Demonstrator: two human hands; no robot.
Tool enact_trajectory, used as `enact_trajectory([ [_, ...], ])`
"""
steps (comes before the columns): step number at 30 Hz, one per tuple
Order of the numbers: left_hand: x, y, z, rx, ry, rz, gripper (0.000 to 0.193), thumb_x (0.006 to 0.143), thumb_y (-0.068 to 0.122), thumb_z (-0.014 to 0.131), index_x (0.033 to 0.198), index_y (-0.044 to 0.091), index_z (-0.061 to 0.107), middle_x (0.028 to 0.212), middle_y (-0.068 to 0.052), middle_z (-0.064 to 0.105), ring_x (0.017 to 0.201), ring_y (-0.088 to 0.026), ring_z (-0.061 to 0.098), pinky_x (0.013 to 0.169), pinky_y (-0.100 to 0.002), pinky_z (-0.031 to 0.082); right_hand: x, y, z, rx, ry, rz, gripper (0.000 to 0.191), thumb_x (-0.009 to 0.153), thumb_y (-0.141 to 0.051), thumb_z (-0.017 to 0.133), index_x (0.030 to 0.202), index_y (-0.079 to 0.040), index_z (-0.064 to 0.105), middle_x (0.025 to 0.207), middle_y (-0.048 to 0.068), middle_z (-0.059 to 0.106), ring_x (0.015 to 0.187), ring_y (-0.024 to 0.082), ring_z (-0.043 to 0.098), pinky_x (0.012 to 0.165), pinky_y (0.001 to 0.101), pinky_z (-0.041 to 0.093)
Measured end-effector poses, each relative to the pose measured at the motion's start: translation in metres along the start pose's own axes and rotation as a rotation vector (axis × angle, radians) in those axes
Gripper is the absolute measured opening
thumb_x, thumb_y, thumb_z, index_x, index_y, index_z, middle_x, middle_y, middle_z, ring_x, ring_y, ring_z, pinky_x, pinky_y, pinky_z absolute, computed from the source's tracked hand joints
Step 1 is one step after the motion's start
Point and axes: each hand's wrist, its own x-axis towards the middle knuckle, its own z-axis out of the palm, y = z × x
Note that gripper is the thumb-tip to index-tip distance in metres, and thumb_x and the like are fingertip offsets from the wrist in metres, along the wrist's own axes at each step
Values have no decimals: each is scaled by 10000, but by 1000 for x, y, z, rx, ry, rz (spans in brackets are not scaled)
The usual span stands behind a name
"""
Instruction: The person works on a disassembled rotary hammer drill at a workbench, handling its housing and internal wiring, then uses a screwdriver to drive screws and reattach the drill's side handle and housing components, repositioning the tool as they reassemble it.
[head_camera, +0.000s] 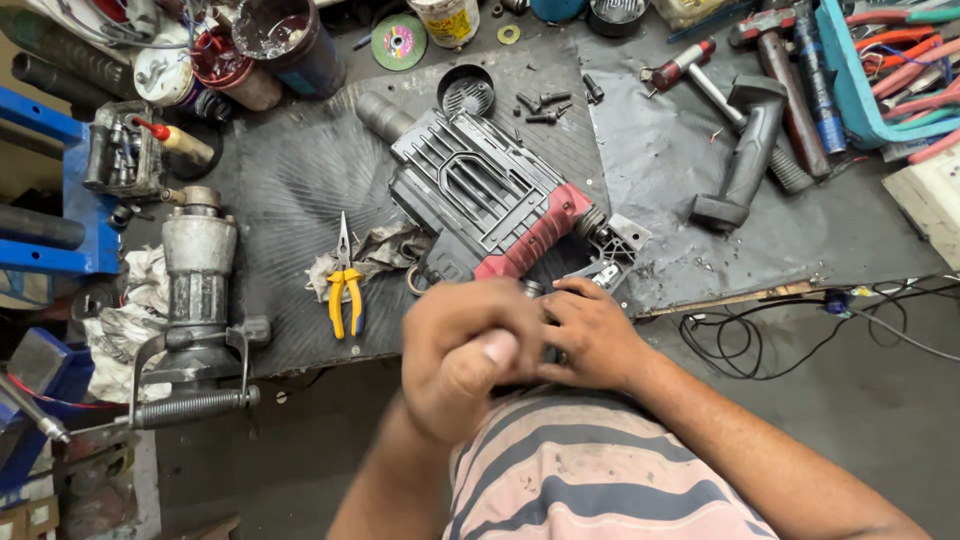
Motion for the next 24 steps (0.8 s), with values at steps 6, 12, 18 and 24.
enact_trajectory([
  [6,-17,-24,6,-145,267,-165,193,1098,132,507,1015,-33,564,805,-122,551,666,-169,473,648,-287,420,2,-2,2,3,20,-10,429,702,-398,811,1027,-127,738,1081,114,688,1047,295,651,1034,514,416],
  [12,-19,-14,18,69,142,156,200,1046,195,523,931,42,580,772,-89,607,687,-185,600,675,-278,509,-1,9,9,60,48,-19,457,643,-388,803,1002,-123,707,1069,85,703,1060,286,662,1076,510,423],
  [18,15,3,-30,-236,-150,-111,213,1020,175,546,873,23,579,744,-92,599,671,-206,598,714,-343,490,-7,11,19,23,13,29,605,604,-396,802,1105,-72,700,1143,131,689,1122,341,632,1044,491,427],
  [24,-32,-6,15,249,346,80,289,1122,241,497,998,-11,567,907,-110,620,820,-230,640,785,-365,544,-8,17,33,361,-154,285,497,715,-269,799,1190,-144,727,1295,82,702,1201,260,635,1022,488,442],
])
